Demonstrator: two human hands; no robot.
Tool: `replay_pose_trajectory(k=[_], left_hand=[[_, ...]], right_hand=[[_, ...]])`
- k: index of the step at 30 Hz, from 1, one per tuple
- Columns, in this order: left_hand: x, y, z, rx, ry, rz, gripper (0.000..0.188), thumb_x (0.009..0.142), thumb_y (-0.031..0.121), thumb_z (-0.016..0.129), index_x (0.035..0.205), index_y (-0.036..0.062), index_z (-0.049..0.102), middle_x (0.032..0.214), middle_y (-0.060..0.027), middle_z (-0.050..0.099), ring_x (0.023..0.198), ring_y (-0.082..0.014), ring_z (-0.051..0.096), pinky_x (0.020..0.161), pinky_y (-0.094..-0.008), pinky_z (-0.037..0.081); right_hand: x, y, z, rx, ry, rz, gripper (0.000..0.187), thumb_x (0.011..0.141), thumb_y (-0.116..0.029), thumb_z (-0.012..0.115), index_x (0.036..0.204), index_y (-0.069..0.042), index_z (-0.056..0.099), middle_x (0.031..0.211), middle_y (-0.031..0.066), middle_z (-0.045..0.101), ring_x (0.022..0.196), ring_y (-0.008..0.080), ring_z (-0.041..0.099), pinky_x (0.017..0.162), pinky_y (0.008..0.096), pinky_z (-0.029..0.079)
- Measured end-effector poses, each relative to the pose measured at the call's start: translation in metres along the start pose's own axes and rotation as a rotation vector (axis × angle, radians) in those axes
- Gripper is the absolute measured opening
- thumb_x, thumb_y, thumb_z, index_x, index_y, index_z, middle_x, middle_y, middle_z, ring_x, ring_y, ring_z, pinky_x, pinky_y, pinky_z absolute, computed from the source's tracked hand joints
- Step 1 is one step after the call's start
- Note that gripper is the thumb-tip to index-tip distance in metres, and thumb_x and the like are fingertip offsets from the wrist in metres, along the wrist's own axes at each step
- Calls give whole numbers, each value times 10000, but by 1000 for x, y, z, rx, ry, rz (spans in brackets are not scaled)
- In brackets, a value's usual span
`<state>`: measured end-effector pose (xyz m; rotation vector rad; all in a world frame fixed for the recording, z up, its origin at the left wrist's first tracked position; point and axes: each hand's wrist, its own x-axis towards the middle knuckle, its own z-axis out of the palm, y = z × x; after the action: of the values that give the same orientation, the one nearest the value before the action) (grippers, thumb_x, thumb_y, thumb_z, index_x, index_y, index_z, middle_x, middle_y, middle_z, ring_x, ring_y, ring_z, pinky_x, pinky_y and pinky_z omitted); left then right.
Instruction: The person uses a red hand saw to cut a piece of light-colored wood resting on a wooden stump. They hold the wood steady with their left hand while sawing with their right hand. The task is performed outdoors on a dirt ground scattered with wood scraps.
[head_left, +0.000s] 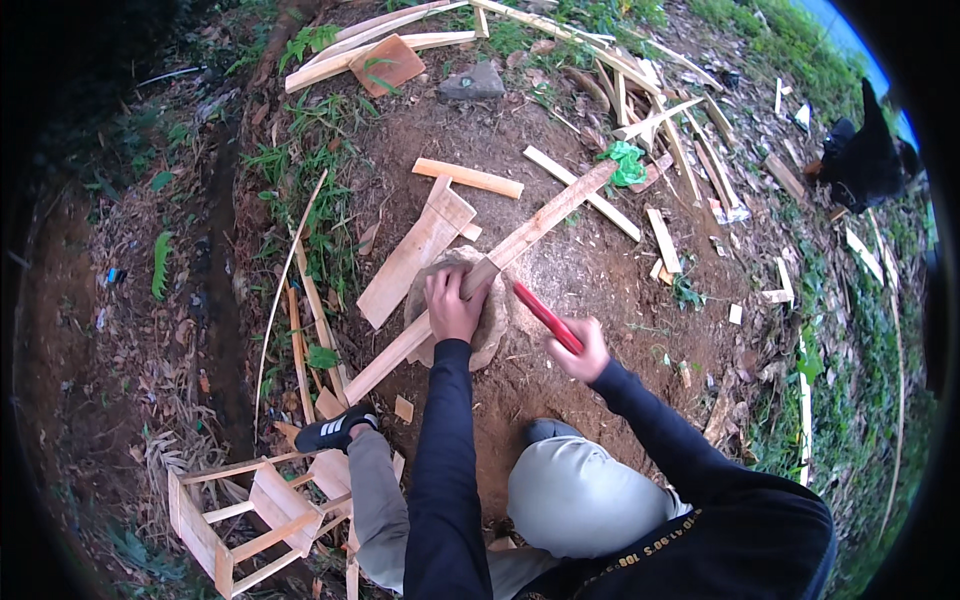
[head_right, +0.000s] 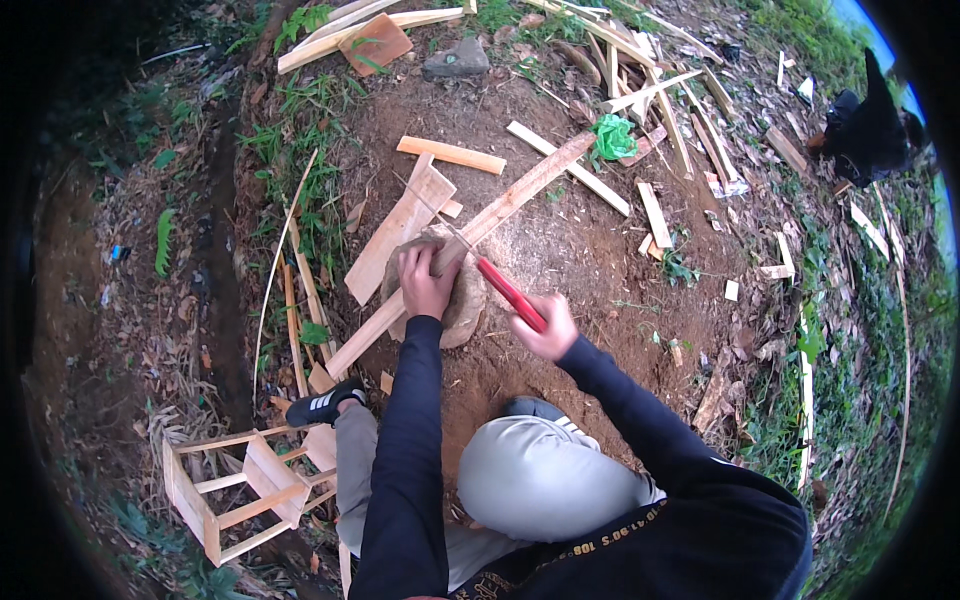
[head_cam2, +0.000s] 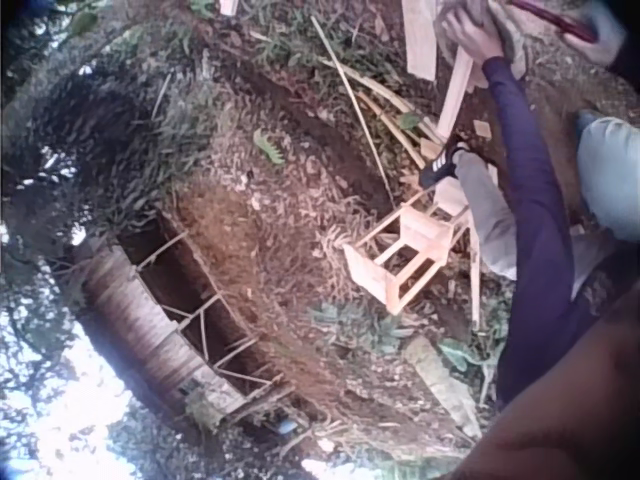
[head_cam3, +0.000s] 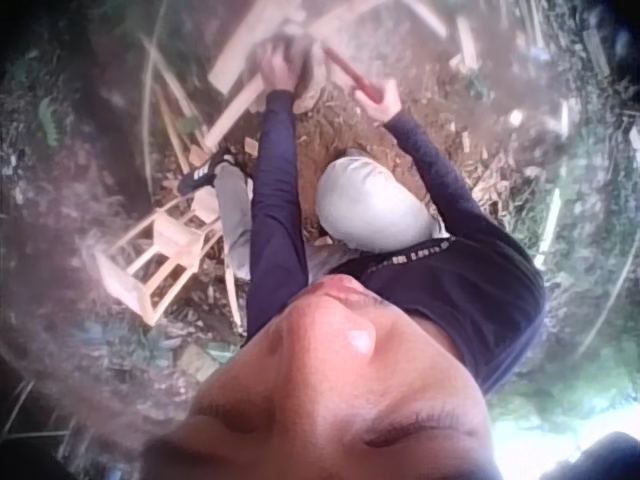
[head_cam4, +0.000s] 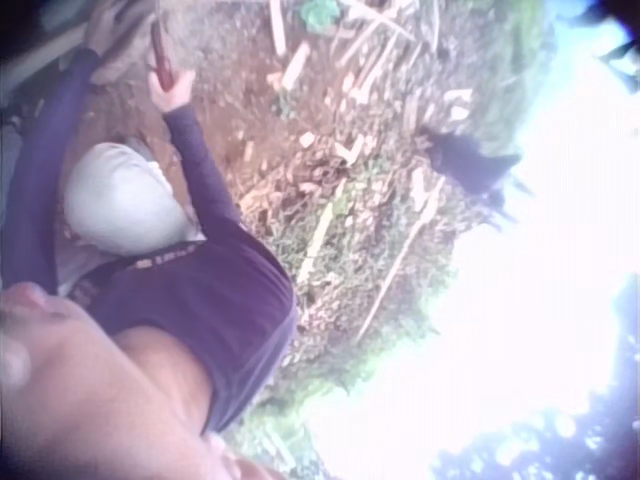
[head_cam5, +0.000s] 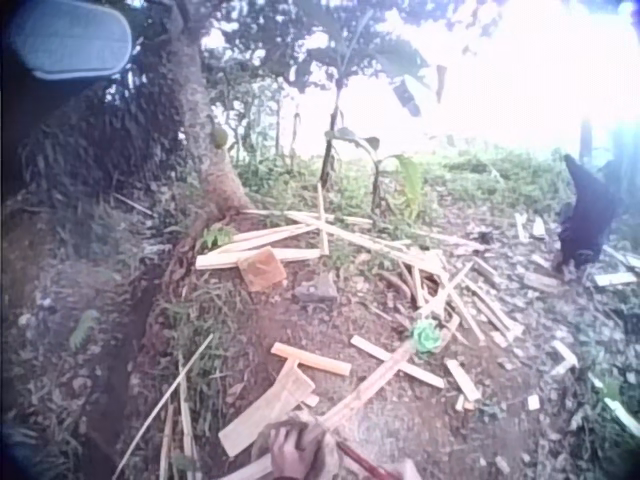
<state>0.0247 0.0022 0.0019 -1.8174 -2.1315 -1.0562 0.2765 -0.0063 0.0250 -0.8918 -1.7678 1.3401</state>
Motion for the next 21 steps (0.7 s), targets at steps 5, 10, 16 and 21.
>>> replay_pose_trajectory(k=[5,10,16,21], left_hand=[[2,-6,-5,56,28,16,418,760,342,813,1042,54,700,1028,-93,623,1000,-326,557,911,-445,463],[4,7,1,9,38,18,361,747,261,826,996,33,697,1007,-109,638,965,-349,564,864,-445,476],[-2,-3,-3,17,8,0,387,739,281,816,1033,58,699,1029,-97,618,1007,-325,552,920,-448,466],[4,0,7,11,51,-47,372,756,284,809,1028,58,695,1028,-92,618,1009,-329,551,928,-447,462]], right_hand=[[-58,0,-25,23,30,14,163,784,-111,617,652,-26,573,481,72,462,424,134,517,472,320,418],[36,5,18,-70,75,-101,253,804,-159,657,661,0,521,508,137,455,422,213,477,473,378,400],[-78,-7,-36,58,-11,32,144,766,-52,605,641,-23,541,510,47,469,449,97,493,457,305,381],[-8,-5,-1,23,50,13,205,797,-120,624,662,-5,521,499,79,429,439,135,449,467,331,376]])
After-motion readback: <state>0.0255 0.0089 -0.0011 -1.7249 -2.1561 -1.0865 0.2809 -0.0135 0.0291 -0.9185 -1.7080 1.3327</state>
